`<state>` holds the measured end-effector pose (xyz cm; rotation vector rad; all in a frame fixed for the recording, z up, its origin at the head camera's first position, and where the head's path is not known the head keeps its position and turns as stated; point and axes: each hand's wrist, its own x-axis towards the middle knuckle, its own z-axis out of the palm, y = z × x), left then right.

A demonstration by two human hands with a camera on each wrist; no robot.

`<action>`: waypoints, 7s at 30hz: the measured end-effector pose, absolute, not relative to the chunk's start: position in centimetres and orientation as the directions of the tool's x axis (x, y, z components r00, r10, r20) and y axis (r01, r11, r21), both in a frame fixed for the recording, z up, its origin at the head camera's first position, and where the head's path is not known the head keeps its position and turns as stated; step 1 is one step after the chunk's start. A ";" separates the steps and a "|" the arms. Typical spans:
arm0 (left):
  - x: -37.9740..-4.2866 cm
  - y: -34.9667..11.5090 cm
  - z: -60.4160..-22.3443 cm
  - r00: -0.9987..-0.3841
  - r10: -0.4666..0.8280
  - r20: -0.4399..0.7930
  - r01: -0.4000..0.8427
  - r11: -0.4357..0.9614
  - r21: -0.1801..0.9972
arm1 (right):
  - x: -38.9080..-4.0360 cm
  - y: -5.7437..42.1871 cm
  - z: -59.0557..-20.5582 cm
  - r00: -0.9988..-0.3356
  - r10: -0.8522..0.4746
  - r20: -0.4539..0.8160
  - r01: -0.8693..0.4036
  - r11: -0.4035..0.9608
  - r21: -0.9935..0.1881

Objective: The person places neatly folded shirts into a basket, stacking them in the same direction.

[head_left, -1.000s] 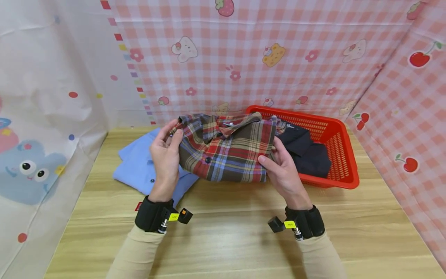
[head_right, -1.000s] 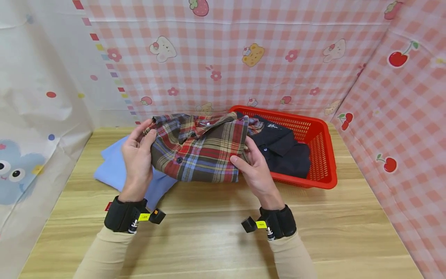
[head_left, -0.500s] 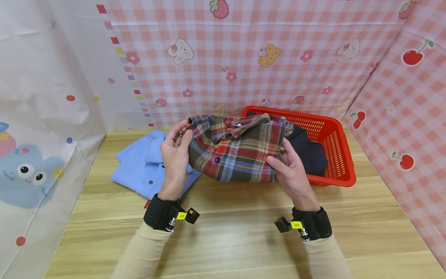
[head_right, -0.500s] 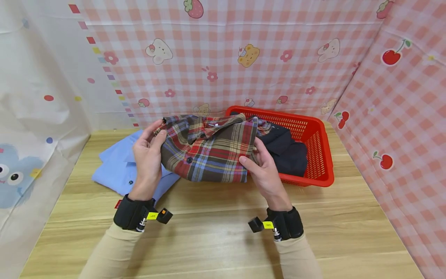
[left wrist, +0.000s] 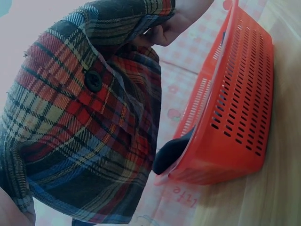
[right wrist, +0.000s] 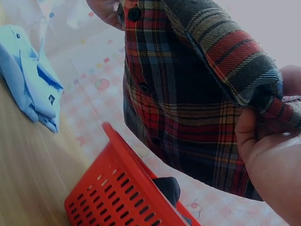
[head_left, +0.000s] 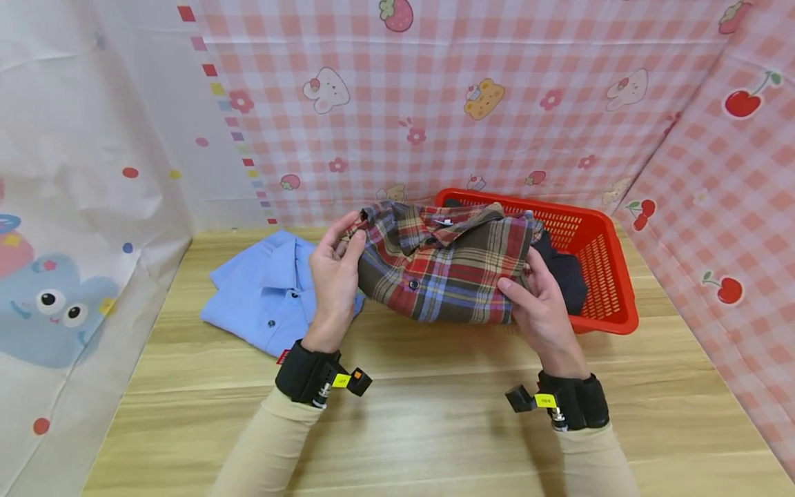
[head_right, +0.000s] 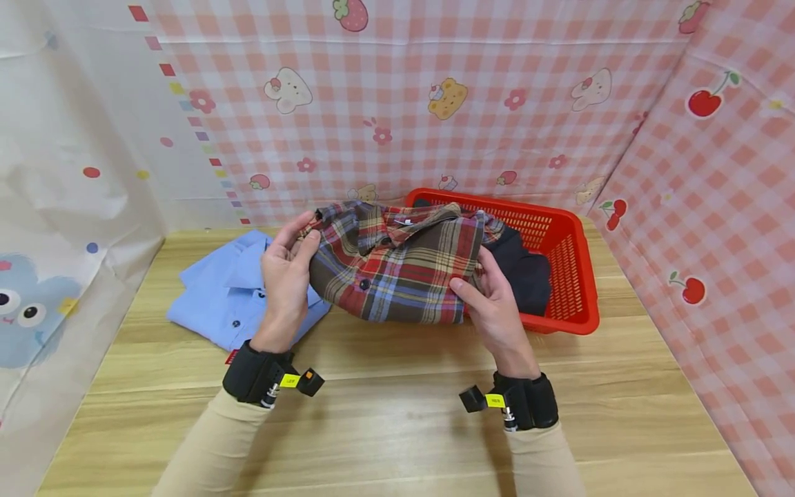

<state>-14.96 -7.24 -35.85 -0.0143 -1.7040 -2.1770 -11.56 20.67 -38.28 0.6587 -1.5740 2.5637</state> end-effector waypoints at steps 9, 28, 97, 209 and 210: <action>-15.5 -5.8 -36.1 -0.942 -0.245 0.228 0.276 -0.180 0.944 | -11.4 22.1 -38.6 -0.918 -0.142 0.370 -0.272 -0.453 -0.849; -16.4 -3.3 -36.6 -0.956 -0.152 0.253 0.270 -0.105 0.957 | -10.9 24.4 -38.9 -0.943 -0.031 0.330 -0.279 -0.465 -0.840; -18.5 2.7 -40.2 -0.908 0.188 0.375 0.414 0.265 0.871 | -13.1 30.9 -40.8 -0.943 0.205 0.263 -0.322 -0.351 -0.879; -14.8 -5.1 -42.8 -0.935 0.138 0.326 0.354 0.305 0.884 | -9.4 28.8 -40.0 -0.918 0.198 0.345 -0.063 0.785 -0.617; -14.8 -5.2 -42.8 -0.935 0.131 0.328 0.353 0.295 0.888 | -9.4 28.7 -40.0 -0.916 0.194 0.350 -0.070 0.783 -0.618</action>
